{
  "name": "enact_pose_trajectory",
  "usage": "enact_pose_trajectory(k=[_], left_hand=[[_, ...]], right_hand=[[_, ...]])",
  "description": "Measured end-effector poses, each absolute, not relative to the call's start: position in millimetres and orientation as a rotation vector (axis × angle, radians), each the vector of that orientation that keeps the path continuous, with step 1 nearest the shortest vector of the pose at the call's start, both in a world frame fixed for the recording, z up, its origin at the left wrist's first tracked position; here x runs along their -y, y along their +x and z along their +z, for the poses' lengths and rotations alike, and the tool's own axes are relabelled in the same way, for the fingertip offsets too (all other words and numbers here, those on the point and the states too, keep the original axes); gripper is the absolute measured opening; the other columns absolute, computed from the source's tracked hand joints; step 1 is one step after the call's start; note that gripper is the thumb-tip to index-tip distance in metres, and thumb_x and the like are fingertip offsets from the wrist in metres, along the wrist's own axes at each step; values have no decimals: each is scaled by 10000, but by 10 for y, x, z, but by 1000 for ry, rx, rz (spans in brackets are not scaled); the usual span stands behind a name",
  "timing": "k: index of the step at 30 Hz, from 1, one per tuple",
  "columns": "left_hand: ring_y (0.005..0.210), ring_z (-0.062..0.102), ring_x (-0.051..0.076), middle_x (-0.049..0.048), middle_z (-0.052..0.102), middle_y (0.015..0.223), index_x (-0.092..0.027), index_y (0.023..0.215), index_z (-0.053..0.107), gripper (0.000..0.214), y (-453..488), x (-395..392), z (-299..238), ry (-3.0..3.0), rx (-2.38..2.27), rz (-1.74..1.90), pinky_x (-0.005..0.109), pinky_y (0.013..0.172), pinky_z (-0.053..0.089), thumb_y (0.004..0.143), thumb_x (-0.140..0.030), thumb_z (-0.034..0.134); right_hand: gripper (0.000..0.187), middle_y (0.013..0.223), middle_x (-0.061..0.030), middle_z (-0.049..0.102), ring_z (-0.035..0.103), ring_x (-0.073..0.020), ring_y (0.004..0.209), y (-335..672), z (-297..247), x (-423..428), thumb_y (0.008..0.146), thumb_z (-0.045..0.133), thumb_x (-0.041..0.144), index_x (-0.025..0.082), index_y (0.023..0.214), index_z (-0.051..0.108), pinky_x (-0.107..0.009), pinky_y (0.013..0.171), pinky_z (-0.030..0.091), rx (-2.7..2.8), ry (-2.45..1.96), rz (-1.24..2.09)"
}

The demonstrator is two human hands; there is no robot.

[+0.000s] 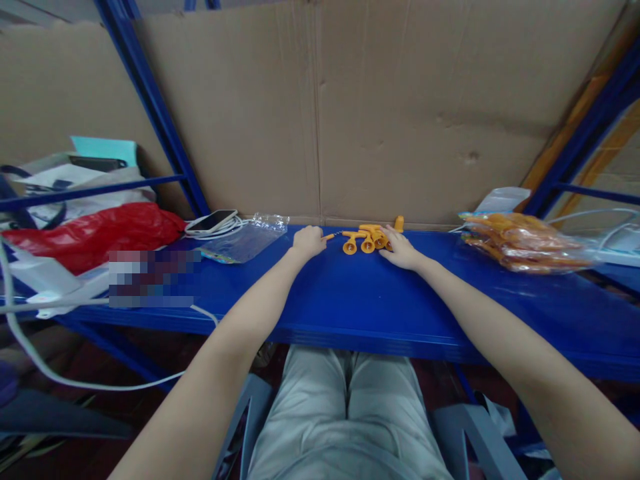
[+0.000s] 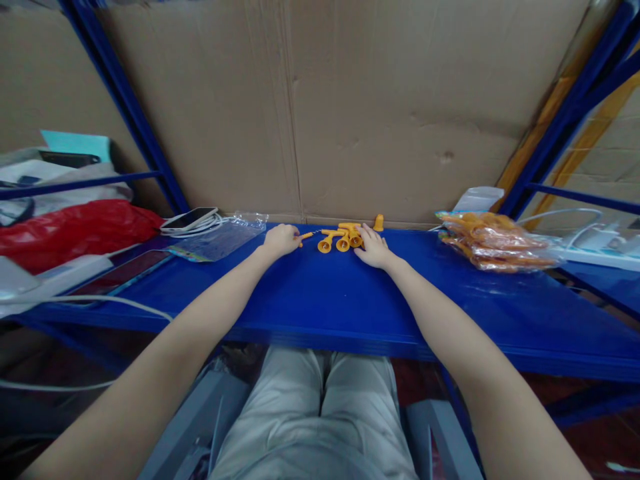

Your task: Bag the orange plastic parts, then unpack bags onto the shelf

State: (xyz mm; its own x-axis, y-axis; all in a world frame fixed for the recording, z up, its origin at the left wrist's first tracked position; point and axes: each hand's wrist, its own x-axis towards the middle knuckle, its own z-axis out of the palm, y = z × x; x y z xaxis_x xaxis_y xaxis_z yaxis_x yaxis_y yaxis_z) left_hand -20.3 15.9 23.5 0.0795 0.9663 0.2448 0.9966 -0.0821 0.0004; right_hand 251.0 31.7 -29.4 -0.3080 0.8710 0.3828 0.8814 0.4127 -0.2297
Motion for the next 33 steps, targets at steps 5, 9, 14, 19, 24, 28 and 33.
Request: enact_pose_trajectory(k=[5, 9, 14, 19, 24, 28, 33], left_hand=[[1107, 643, 296, 186, 678, 1153, -130, 1142, 695, 395, -198, -129, 286, -2076, 2060, -292, 345, 900, 518, 920, -392, 499], [1121, 638, 290, 192, 667, 1174, -127, 1136, 689, 361, -210, -114, 306, -2038, 2108, -300, 316, 904, 507, 907, -356, 528], [1108, 646, 293, 195, 665, 1176, -118, 1131, 686, 342, -222, -98, 338, -2053, 2126, -282, 316, 883, 514, 910, -321, 521], [1126, 639, 291, 195, 658, 1199, -124, 1147, 681, 341, -232, -89, 344, -2041, 2140, -257, 310, 884, 517, 906, -320, 540], [1139, 634, 297, 199, 667, 1186, -131, 1187, 667, 392, -257, -107, 306, -2070, 2144, -231, 321, 900, 513, 915, -379, 533], [1143, 630, 296, 191, 680, 1161, -136, 1195, 665, 421, -272, -132, 284, -2075, 2152, -219, 330, 920, 507, 923, -414, 503], [1145, 627, 291, 180, 667, 1190, -144, 1200, 662, 415, -291, -142, 265, -2094, 2126, -199, 328, 920, 508, 923, -399, 489]], right_hand=[[785, 1596, -116, 269, 259, -415, 1438, 2232, -190, -162, 853, 462, 679, 310, 1525, 295, -673, 1070, 313, 2204, -1567, 21], [785, 1575, -105, 319, 275, -447, 1415, 2064, -117, -114, 831, 443, 737, 344, 1504, 352, -718, 1012, 339, 2201, -1689, 35], [726, 1564, -98, 340, 290, -453, 1403, 2003, -145, -250, 835, 424, 749, 343, 1434, 478, -717, 1010, 344, 2200, -1714, 8], [742, 1567, -96, 335, 310, -460, 1394, 1964, -165, -432, 812, 412, 783, 362, 1418, 498, -728, 1017, 321, 2200, -1710, 6], [738, 1583, -106, 297, 297, -474, 1397, 1901, -126, -503, 827, 414, 757, 347, 1437, 479, -742, 1016, 302, 2213, -1757, 35], [734, 1581, -95, 305, 294, -471, 1399, 1899, -136, -550, 813, 425, 768, 361, 1420, 497, -737, 1013, 311, 2232, -1740, 32], [736, 1575, -112, 317, 289, -452, 1411, 1905, -161, -539, 828, 419, 755, 344, 1437, 474, -739, 1044, 258, 2234, -1709, -4]])
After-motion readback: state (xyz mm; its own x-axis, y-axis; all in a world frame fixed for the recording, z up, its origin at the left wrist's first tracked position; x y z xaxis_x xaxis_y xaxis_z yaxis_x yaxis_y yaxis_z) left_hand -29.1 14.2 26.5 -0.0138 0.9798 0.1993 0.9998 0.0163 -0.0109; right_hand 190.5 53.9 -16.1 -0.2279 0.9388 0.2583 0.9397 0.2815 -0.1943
